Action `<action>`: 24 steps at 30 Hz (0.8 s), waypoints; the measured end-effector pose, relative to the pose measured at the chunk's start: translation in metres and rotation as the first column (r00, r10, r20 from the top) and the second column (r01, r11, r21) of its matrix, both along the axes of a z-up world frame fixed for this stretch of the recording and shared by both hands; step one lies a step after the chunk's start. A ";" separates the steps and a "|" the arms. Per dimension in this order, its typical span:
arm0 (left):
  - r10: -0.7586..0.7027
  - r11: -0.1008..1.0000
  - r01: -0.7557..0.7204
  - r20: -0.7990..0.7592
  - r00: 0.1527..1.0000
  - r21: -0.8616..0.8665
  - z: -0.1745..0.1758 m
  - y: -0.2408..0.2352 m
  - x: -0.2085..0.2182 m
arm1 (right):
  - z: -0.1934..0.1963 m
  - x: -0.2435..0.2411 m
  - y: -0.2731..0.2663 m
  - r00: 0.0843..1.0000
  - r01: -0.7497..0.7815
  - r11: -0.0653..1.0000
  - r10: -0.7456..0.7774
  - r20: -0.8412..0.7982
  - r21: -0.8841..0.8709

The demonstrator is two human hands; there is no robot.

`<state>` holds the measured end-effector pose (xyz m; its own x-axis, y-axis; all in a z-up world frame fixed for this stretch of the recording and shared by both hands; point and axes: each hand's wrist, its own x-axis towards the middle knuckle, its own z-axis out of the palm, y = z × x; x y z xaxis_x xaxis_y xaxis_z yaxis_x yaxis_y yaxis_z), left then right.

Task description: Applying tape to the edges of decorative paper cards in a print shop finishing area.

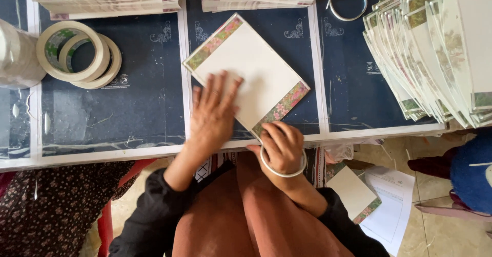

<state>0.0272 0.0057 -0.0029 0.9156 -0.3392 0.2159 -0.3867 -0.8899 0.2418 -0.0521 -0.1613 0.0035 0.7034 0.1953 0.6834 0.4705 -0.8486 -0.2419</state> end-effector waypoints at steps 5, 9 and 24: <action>-0.165 0.985 0.157 -0.131 0.978 -0.067 0.005 -0.007 -0.030 | 0.004 -0.002 0.007 0.997 -0.048 0.999 0.049 -0.066 0.009; -0.168 0.986 0.163 -0.176 0.970 -0.042 0.007 -0.004 -0.032 | 0.011 -0.004 -0.003 0.984 -0.021 0.991 0.044 -0.174 0.129; -0.169 0.985 0.161 -0.180 0.969 -0.062 0.006 -0.012 -0.033 | -0.005 0.011 -0.011 0.996 0.044 0.997 -0.039 -0.086 0.058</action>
